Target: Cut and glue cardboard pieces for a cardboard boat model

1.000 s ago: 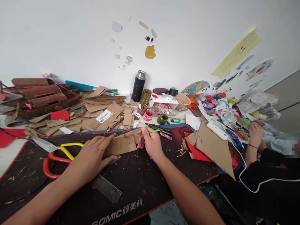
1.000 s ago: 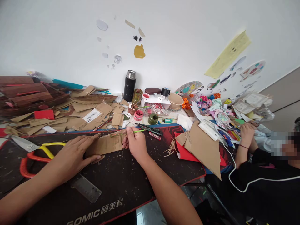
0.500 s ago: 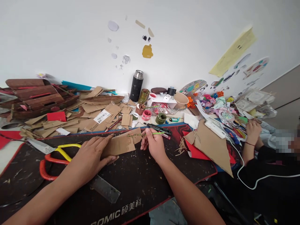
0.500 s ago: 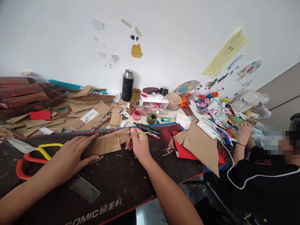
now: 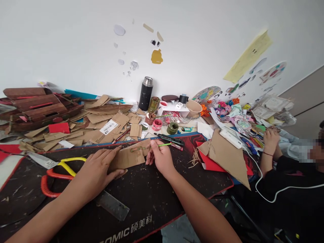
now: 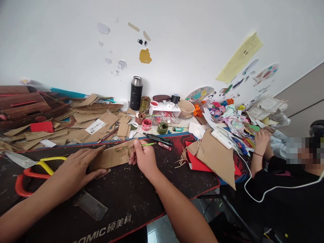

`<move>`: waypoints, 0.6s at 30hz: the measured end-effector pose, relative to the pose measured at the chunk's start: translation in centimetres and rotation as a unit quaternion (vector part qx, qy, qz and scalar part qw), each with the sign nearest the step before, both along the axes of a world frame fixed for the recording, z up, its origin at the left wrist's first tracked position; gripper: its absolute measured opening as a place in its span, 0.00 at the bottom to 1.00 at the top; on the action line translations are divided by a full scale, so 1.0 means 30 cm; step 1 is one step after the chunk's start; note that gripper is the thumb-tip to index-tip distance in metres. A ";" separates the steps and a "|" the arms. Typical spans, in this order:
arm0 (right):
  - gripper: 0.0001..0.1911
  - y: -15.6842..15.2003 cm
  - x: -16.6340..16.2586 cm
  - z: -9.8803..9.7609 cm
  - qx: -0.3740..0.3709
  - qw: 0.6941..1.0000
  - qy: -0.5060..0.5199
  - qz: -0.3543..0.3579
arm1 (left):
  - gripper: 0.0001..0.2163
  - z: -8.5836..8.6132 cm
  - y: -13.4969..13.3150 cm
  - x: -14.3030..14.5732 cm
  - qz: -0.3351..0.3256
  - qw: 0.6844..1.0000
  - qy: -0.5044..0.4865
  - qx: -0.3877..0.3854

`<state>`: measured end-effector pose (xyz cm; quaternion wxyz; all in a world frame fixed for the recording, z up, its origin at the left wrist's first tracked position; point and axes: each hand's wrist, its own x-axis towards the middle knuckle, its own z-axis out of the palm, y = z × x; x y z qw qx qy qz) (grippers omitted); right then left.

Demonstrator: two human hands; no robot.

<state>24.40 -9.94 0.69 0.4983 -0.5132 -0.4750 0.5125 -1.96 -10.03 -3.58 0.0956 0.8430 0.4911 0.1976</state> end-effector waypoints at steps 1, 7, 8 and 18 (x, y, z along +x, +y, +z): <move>0.28 0.000 -0.011 -0.002 0.002 1.000 0.001 0.014 | 0.36 -0.001 0.001 -0.001 0.001 1.000 -0.001 0.001; 0.29 0.012 0.026 0.004 0.001 1.000 -0.010 0.001 | 0.37 0.006 -0.001 0.003 -0.004 1.000 0.009 0.000; 0.29 0.014 0.032 0.005 -0.001 1.000 -0.008 -0.009 | 0.37 0.007 -0.001 0.005 -0.004 1.000 0.009 -0.001; 0.27 0.006 0.007 -0.002 0.010 1.000 -0.019 0.020 | 0.38 -0.006 0.005 -0.005 -0.004 1.000 0.004 0.008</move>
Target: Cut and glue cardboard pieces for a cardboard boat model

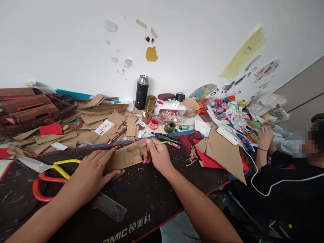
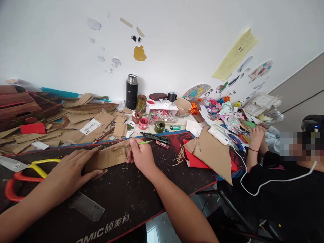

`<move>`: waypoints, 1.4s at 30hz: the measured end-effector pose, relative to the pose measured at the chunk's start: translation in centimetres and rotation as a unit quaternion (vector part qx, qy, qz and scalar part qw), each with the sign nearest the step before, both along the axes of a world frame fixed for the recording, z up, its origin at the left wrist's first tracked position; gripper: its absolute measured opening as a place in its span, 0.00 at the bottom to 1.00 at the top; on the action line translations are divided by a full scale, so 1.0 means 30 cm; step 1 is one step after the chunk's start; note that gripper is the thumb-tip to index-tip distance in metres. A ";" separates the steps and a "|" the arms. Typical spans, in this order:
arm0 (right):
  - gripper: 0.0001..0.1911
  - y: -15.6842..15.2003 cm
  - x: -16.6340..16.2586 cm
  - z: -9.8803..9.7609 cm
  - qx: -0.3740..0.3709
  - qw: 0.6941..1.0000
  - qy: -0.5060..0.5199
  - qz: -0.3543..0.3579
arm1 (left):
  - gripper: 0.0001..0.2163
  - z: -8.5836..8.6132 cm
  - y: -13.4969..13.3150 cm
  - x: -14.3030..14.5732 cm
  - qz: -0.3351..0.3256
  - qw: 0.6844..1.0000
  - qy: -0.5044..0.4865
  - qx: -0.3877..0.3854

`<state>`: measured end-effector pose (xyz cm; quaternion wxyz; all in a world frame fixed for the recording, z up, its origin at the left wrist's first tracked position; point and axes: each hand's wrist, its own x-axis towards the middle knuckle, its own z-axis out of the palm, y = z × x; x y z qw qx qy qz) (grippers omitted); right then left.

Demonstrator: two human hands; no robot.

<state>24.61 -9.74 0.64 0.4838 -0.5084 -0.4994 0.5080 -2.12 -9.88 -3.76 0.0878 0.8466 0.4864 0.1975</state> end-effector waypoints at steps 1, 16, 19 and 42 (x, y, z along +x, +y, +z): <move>0.28 -0.001 0.021 0.002 -0.005 1.000 -0.001 -0.013 | 0.38 0.002 -0.001 0.000 -0.001 1.000 0.001 -0.002; 0.30 -0.033 0.095 0.011 -0.004 0.999 0.005 -0.045 | 0.39 0.007 0.002 0.007 0.000 1.000 -0.008 -0.007; 0.30 -0.027 0.094 0.013 -0.009 0.999 0.009 -0.047 | 0.39 0.008 0.001 0.008 0.005 1.000 -0.011 -0.009; 0.29 -0.063 0.040 0.004 -0.017 0.999 0.030 -0.002 | 0.38 0.021 -0.006 0.009 0.003 1.000 0.008 -0.008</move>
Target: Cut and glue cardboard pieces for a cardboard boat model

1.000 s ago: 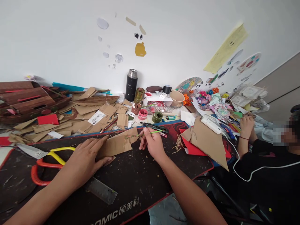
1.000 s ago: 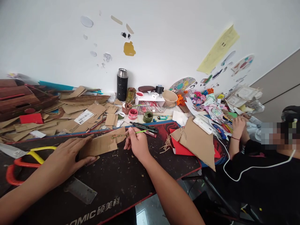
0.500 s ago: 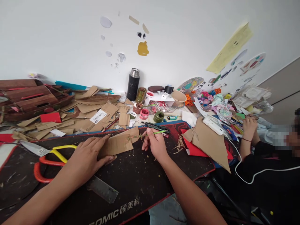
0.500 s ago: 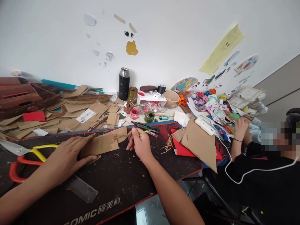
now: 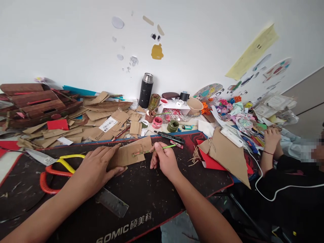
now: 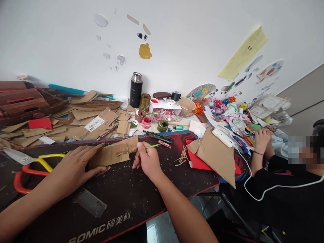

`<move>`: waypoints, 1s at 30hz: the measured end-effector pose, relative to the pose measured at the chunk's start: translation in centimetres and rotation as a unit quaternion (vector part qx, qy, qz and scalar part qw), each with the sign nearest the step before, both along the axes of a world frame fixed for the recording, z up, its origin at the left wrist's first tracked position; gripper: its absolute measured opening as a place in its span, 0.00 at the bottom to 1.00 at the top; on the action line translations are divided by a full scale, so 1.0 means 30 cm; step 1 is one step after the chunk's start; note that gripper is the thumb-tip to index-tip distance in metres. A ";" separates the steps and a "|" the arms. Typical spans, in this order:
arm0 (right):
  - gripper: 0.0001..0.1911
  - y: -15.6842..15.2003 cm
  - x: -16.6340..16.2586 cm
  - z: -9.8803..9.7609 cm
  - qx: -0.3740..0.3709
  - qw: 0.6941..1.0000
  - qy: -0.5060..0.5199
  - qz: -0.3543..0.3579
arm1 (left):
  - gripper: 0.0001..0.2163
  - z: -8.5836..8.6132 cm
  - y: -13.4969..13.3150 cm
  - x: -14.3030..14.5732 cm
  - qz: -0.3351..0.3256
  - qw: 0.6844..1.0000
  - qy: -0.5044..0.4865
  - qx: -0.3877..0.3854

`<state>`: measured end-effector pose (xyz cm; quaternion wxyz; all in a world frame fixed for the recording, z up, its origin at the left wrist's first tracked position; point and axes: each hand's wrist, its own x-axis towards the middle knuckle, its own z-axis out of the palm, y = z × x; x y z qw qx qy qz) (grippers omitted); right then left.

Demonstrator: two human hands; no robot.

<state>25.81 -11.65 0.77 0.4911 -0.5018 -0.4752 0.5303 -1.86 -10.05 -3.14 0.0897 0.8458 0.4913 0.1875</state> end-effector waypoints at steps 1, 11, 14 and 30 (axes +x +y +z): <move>0.30 -0.004 0.011 0.001 -0.001 1.000 -0.004 0.000 | 0.38 0.001 -0.001 0.001 0.001 1.000 0.000 0.001; 0.31 -0.008 -0.022 0.005 -0.010 1.000 0.000 0.001 | 0.39 -0.002 -0.002 0.002 -0.003 1.000 0.007 0.019; 0.32 -0.022 -0.012 0.005 -0.017 1.000 -0.005 0.012 | 0.38 0.001 -0.003 0.005 -0.002 1.000 0.010 0.014; 0.32 -0.004 -0.011 -0.010 -0.036 0.999 -0.014 -0.009 | 0.39 0.001 0.002 -0.001 0.000 1.000 -0.003 0.000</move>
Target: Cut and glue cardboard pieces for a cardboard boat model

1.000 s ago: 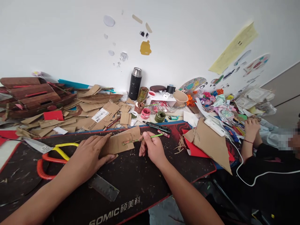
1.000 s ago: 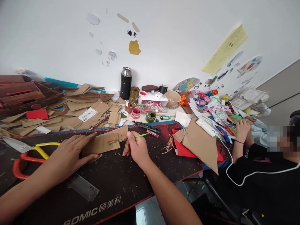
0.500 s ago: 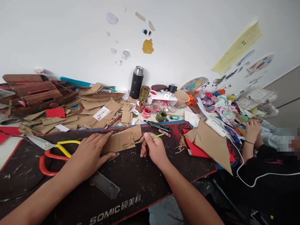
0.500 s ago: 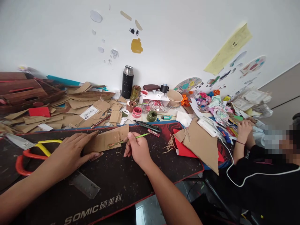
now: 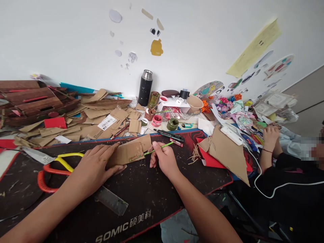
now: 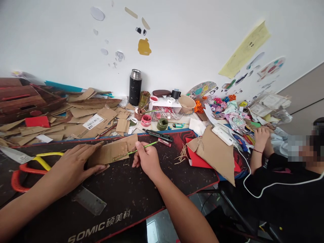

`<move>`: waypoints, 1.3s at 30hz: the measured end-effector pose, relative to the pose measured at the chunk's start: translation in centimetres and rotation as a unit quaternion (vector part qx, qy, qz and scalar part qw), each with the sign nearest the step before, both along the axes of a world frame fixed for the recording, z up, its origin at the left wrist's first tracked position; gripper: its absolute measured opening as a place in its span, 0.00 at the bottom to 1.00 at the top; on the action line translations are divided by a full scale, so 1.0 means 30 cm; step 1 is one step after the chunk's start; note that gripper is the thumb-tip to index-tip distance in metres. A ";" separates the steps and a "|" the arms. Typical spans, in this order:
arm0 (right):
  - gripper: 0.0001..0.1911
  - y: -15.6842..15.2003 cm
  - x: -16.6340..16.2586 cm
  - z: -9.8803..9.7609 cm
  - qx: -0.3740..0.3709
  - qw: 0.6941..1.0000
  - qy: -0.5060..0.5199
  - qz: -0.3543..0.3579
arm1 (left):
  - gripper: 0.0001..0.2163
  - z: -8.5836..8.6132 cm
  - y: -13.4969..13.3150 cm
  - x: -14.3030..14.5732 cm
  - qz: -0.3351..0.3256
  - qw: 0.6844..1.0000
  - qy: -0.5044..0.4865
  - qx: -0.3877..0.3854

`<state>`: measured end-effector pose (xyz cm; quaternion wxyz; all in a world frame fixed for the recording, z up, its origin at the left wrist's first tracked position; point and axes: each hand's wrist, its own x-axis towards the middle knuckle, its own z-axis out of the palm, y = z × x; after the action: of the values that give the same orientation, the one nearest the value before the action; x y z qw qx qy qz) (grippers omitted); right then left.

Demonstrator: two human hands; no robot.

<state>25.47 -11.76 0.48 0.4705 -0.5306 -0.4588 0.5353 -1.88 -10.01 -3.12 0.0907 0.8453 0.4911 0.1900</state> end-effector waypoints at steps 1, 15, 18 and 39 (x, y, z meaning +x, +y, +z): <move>0.31 0.002 0.010 0.000 0.001 1.000 -0.006 -0.009 | 0.39 0.001 0.000 0.001 0.000 1.000 0.001 0.000; 0.31 -0.004 0.099 -0.008 0.009 0.997 -0.018 -0.075 | 0.41 -0.012 0.005 -0.003 0.001 1.000 0.000 0.002; 0.30 -0.002 0.062 -0.007 0.009 0.998 -0.001 -0.055 | 0.41 -0.008 0.007 -0.002 0.006 1.000 0.003 -0.001; 0.30 0.009 0.056 -0.021 0.012 0.999 0.018 -0.041 | 0.40 0.004 0.005 -0.002 0.000 1.000 0.000 -0.003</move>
<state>27.16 -11.48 -0.15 0.5062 -0.5340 -0.4345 0.5195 -1.95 -9.85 -3.00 0.0931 0.8448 0.4920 0.1885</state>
